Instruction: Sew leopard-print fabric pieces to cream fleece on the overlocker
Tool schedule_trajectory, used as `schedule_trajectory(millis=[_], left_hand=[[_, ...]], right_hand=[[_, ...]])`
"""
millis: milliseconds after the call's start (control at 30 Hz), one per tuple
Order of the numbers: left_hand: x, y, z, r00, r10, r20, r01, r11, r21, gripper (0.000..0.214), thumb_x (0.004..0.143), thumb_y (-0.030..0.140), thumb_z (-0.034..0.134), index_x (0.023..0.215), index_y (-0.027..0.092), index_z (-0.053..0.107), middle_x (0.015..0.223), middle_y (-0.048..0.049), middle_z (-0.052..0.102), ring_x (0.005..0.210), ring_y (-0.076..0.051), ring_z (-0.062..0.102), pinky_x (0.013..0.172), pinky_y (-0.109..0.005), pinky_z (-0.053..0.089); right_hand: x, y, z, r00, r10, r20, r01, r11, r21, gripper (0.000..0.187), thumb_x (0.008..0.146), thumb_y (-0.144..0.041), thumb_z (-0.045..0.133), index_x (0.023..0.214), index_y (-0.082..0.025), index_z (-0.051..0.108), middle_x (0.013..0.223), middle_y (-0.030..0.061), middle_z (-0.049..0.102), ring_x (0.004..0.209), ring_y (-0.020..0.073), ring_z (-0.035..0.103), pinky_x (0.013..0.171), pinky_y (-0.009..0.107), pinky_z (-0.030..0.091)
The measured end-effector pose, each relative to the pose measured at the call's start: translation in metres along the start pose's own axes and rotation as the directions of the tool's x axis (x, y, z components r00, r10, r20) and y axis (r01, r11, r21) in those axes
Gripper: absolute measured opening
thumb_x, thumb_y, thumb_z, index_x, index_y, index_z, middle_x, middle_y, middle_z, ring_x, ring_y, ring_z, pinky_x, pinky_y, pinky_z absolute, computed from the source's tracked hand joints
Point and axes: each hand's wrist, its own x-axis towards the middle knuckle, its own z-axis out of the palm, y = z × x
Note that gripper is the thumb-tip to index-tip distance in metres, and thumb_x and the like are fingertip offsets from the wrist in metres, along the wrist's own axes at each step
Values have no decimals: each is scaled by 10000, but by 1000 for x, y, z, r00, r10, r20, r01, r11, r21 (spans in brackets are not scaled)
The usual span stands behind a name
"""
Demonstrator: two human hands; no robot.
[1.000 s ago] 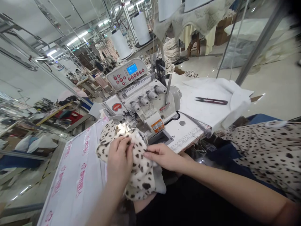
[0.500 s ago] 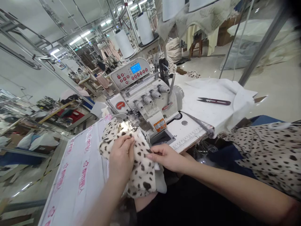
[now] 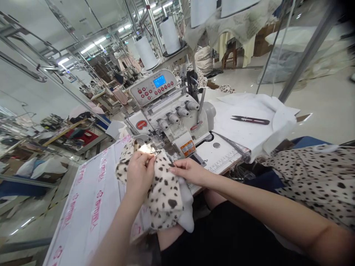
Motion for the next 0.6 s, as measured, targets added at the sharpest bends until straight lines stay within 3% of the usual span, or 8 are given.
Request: schedule_trajectory(millis=[200, 333, 433, 533, 600], left_hand=[[15, -12, 6, 1000, -13, -26, 15, 996, 88, 186, 788, 259, 495, 695, 146, 609, 745, -42, 540, 725, -166, 525, 659, -286, 416], [11, -11, 0, 1000, -28, -12, 28, 999, 36, 189, 802, 271, 482, 788, 155, 630, 862, -49, 591, 843, -178, 545, 760, -308, 431], [-32, 1, -2, 987, 45, -153, -43, 999, 16, 316, 794, 299, 515, 1076, 165, 560, 1163, -95, 516, 1099, -224, 461, 923, -385, 376], [-103, 11, 12, 911, 221, -349, -239, 971, -7, 603, 688, 300, 632, 1239, 172, 423, 1255, -137, 408, 1178, -280, 381, 979, -458, 317], [-149, 14, 30, 902, 288, -323, -300, 954, 12, 850, 592, 326, 713, 1321, 176, 304, 1276, -159, 356, 1189, -319, 351, 963, -481, 328]], right_hand=[[8, -4, 3, 997, 1, -79, 4, 998, 66, 462, 683, -563, 578, 560, -152, 408, 530, -62, 327, 514, 67, 298, 488, 202, 241], [-7, 1, 11, 994, -3, -112, 12, 996, 87, 355, 663, -459, 656, 634, -139, 504, 618, -33, 463, 598, 92, 412, 568, 208, 338], [-34, 12, 22, 998, 27, -53, -24, 999, 48, 240, 672, -346, 675, 673, -137, 557, 675, -22, 527, 642, 99, 458, 605, 205, 367], [-63, 25, 34, 998, 68, 0, -67, 997, 44, 146, 674, -253, 668, 674, -134, 583, 672, -20, 560, 651, 104, 491, 630, 208, 387], [-78, 29, 40, 995, 94, 30, -95, 995, 37, 98, 679, -213, 653, 685, -130, 602, 681, -13, 581, 663, 110, 512, 649, 215, 398]])
